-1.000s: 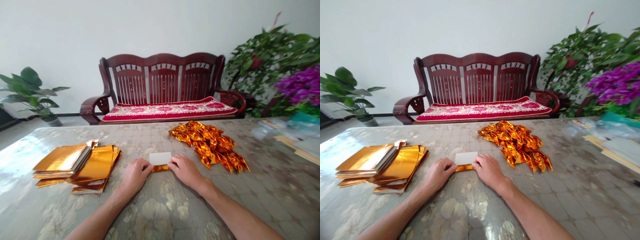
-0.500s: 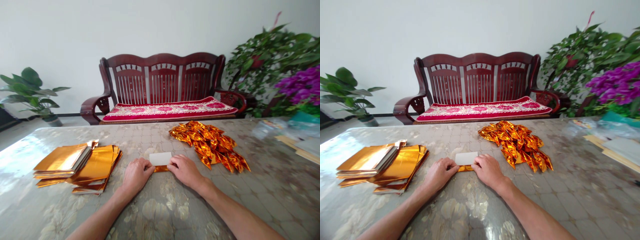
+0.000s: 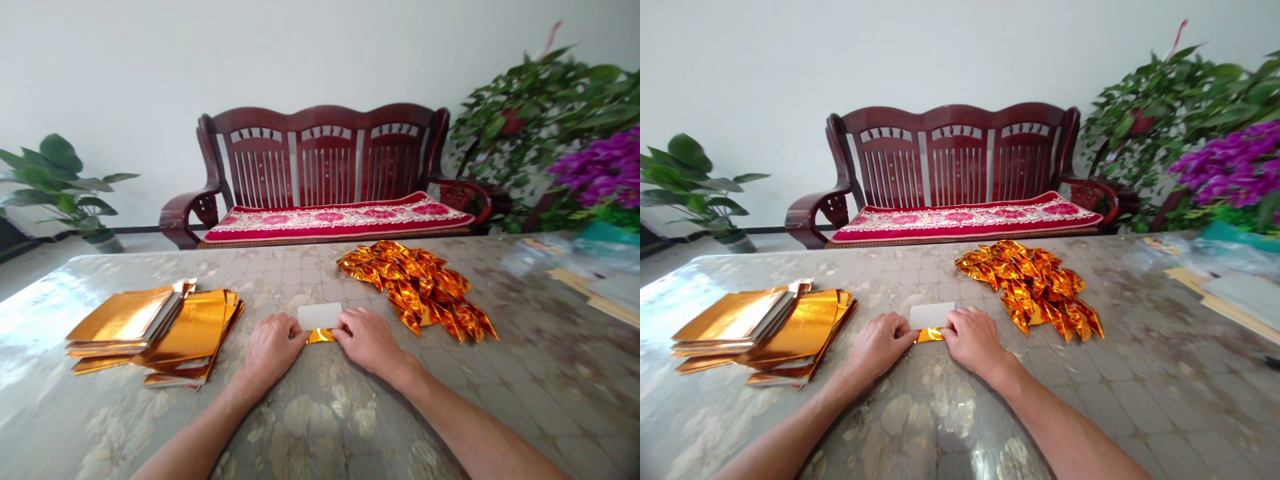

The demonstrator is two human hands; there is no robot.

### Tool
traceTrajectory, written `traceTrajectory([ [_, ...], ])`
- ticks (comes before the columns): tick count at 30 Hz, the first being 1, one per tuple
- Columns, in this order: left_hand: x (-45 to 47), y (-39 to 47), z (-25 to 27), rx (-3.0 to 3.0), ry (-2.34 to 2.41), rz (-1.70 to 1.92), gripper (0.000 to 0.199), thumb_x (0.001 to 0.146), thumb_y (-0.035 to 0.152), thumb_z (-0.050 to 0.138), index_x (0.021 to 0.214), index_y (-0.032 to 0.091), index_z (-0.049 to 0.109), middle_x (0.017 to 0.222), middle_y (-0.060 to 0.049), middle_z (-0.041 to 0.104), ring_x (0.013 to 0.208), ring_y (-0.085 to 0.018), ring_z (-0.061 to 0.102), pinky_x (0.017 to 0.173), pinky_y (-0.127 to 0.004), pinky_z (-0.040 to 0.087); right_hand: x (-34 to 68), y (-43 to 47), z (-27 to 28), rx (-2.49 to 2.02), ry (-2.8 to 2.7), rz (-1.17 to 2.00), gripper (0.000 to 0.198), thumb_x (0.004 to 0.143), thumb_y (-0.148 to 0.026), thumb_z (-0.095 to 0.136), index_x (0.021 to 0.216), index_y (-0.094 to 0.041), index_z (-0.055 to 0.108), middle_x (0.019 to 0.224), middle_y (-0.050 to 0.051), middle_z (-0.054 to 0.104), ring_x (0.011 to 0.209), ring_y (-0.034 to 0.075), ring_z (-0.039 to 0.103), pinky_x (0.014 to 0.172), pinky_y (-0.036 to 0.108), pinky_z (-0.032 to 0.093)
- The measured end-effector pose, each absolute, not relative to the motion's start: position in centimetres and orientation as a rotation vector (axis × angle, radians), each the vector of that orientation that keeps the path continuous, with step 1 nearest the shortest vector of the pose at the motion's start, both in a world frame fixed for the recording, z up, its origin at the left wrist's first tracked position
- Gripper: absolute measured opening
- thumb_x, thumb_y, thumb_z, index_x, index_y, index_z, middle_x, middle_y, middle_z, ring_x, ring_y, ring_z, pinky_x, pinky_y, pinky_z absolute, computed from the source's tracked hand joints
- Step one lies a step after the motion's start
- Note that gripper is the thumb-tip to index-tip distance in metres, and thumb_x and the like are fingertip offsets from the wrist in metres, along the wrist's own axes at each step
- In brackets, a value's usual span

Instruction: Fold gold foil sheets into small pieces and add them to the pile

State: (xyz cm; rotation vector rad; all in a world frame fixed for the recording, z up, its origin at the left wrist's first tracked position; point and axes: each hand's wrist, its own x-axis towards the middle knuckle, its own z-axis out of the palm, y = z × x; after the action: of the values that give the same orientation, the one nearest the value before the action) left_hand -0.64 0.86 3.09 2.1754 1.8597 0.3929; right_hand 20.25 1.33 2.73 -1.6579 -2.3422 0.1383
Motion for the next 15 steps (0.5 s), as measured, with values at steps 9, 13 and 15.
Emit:
traceTrajectory([
  [9,-0.52,0.74,3.2,2.222,1.879,0.363,0.026,0.086,0.039,0.061,0.068,0.02,0.063,0.075,-0.002,0.065,0.08,-0.019,0.057,0.069,-0.028,0.031,20.07,1.23,3.06,-1.68,-2.367,0.124,0.016,0.088,-0.027,0.064,0.073,-0.022,0.061,0.082,0.001,0.07,0.082,0.02,0.058,0.066,0.032,0.03],
  [13,-0.46,0.7,3.21,2.223,1.894,0.347,0.025,0.085,0.039,0.061,0.069,0.02,0.063,0.076,-0.002,0.065,0.081,-0.02,0.058,0.07,-0.028,0.033,20.1,1.19,3.2,-1.681,-2.372,0.148,0.015,0.088,-0.029,0.065,0.075,-0.022,0.061,0.083,0.002,0.071,0.083,0.021,0.059,0.068,0.032,0.031],
  [15,-0.48,0.72,3.19,2.225,1.894,0.347,0.025,0.085,0.039,0.062,0.069,0.02,0.063,0.076,-0.001,0.065,0.081,-0.02,0.058,0.071,-0.028,0.033,20.18,1.2,3.2,-1.696,-2.352,0.167,0.014,0.087,-0.031,0.066,0.077,-0.023,0.062,0.083,0.001,0.071,0.084,0.021,0.059,0.068,0.031,0.032],
])
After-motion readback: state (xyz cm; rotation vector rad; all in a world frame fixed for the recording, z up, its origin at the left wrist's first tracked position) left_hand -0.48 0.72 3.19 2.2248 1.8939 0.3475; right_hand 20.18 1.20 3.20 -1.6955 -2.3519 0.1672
